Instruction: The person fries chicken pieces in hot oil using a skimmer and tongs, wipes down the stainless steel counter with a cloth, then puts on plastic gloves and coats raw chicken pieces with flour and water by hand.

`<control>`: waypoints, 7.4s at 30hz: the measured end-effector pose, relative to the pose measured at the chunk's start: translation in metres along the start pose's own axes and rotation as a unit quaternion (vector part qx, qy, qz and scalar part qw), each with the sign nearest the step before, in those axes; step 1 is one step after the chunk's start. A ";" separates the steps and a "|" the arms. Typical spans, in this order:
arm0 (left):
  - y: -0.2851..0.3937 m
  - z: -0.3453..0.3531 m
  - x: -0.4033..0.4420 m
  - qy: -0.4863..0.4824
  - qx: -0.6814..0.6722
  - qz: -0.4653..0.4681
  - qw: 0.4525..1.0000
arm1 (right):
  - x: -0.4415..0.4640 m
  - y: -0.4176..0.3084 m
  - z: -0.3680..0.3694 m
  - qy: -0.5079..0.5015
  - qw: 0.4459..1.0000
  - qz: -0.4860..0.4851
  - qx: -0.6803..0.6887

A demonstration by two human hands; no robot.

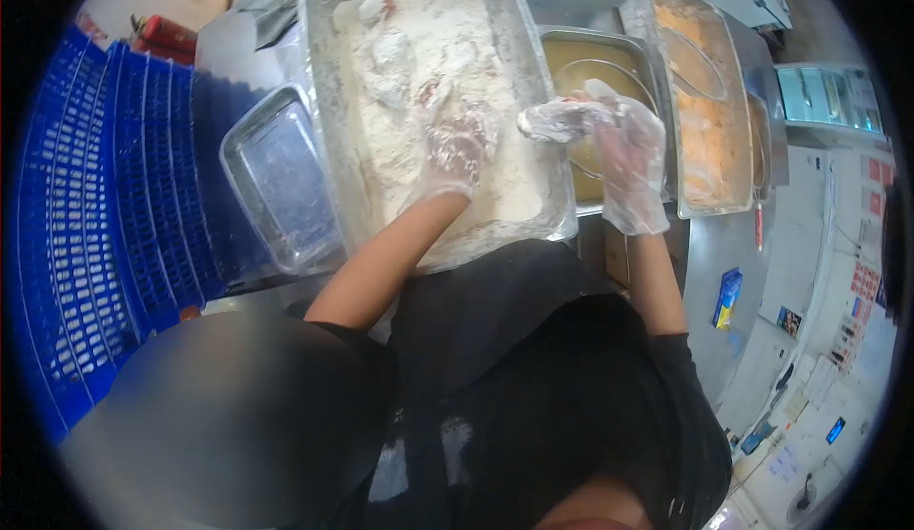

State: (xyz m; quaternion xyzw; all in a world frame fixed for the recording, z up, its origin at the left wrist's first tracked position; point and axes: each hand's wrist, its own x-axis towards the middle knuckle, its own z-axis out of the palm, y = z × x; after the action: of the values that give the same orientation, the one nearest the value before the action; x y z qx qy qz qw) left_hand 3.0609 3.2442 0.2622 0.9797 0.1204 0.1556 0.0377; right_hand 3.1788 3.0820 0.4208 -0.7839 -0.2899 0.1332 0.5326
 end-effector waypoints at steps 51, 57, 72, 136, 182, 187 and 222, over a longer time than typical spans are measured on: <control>-0.021 -0.058 0.050 -0.313 -0.191 -0.203 0.908 | -0.005 -0.004 -0.027 0.026 1.000 0.005 -0.014; 0.009 -0.019 0.025 -0.238 0.033 0.007 0.971 | 0.001 0.059 -0.077 0.017 0.980 0.142 -0.141; -0.030 -0.045 0.010 -0.243 -0.402 -0.235 0.851 | -0.005 -0.002 0.048 -0.110 0.955 -0.043 -0.272; -0.070 -0.060 -0.018 -0.299 -0.229 -0.302 0.876 | 0.015 0.083 0.123 -0.216 0.907 -0.030 -0.359; -0.040 -0.051 -0.017 -0.159 -0.240 -0.441 0.850 | 0.064 0.071 -0.094 -0.083 0.939 -0.078 -0.326; 0.001 -0.101 -0.021 -0.101 -0.464 -0.525 0.706 | 0.054 0.009 -0.013 -0.250 0.923 -0.150 -0.252; -0.103 -0.043 0.029 -0.146 -0.045 -0.371 0.916 | 0.029 0.053 -0.065 -0.047 0.925 -0.139 -0.351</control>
State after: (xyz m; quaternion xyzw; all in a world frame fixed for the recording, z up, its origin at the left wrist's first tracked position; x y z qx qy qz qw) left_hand 3.0514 3.3524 0.3002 0.8737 0.4615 -0.0096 0.1537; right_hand 3.2521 3.0366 0.4014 -0.8652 -0.4492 -0.0160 0.2221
